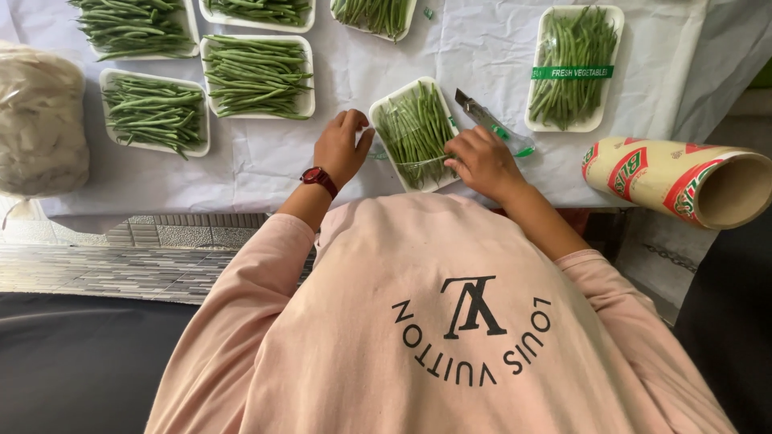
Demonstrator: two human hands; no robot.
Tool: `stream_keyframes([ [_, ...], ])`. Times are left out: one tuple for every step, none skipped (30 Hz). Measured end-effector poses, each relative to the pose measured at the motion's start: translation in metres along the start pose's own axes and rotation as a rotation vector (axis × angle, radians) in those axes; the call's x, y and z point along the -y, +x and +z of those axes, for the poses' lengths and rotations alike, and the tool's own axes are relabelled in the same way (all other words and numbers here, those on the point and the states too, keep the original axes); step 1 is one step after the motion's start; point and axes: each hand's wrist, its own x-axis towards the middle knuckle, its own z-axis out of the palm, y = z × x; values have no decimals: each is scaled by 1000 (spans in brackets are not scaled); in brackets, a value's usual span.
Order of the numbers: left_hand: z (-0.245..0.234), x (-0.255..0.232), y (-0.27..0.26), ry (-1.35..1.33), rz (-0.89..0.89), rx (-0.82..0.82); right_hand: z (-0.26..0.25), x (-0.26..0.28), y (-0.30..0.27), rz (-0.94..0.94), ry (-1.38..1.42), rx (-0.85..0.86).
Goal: Packing fresh green beans into foam trays and using a knife to trim or secure them.
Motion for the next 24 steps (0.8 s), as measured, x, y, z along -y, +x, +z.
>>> stream_keyframes([
  [3, 2, 3, 0, 1, -5, 3, 0, 0, -4, -2, -2],
  [7, 3, 6, 89, 119, -91, 6, 1, 1, -12, -25, 16],
  [11, 4, 7, 176, 234, -176, 9, 1, 0, -19, -48, 37],
  [12, -2, 9, 175, 233, -179, 9, 3, 1, -22, -49, 38],
  [13, -8, 9, 197, 275, -165, 11, 5, 2, 9, -51, 58],
  [14, -13, 9, 219, 316, -152, 12, 8, 3, 40, -52, 77],
  [21, -14, 11, 219, 314, -155, 13, 10, 4, 36, -53, 79],
  [28, -14, 12, 242, 320, -144, 15, 11, 6, 66, -72, 94],
  [35, -15, 13, 264, 327, -130, 17, 14, 6, 98, -88, 110],
  [42, -11, 14, 263, 324, -131, 18, 14, 7, 96, -88, 112],
  [48, -7, 15, 264, 298, -112, 19, 15, 7, 97, -96, 124],
  [54, -4, 17, 265, 272, -94, 20, 15, 7, 98, -104, 135],
  [56, -4, 17, 264, 273, -94, 19, 16, 7, 99, -104, 135],
  [58, -4, 17, 273, 257, -109, 19, 17, 7, 106, -76, 152],
  [59, -4, 17, 283, 240, -124, 18, 19, 8, 112, -47, 169],
  [59, -5, 17, 283, 240, -124, 18, 22, 8, 112, -46, 168],
  [60, -6, 17, 289, 231, -139, 18, 23, 9, 92, -38, 169],
  [60, -8, 17, 295, 221, -153, 17, 25, 10, 73, -29, 169],
  [61, -11, 17, 294, 222, -154, 18, 27, 11, 73, -31, 168],
  [61, -13, 18, 317, 221, -196, 18, 29, 12, 47, -24, 161],
  [62, -16, 16, 339, 217, -235, 20, 31, 12, 20, -15, 157],
  [62, -18, 15, 339, 215, -235, 23, 33, 11, 19, -14, 159],
  [63, -20, 16, 388, 228, -277, 27, 33, 10, 15, -15, 157],
  [63, -22, 16, 437, 241, -319, 30, 33, 10, 11, -15, 156],
])
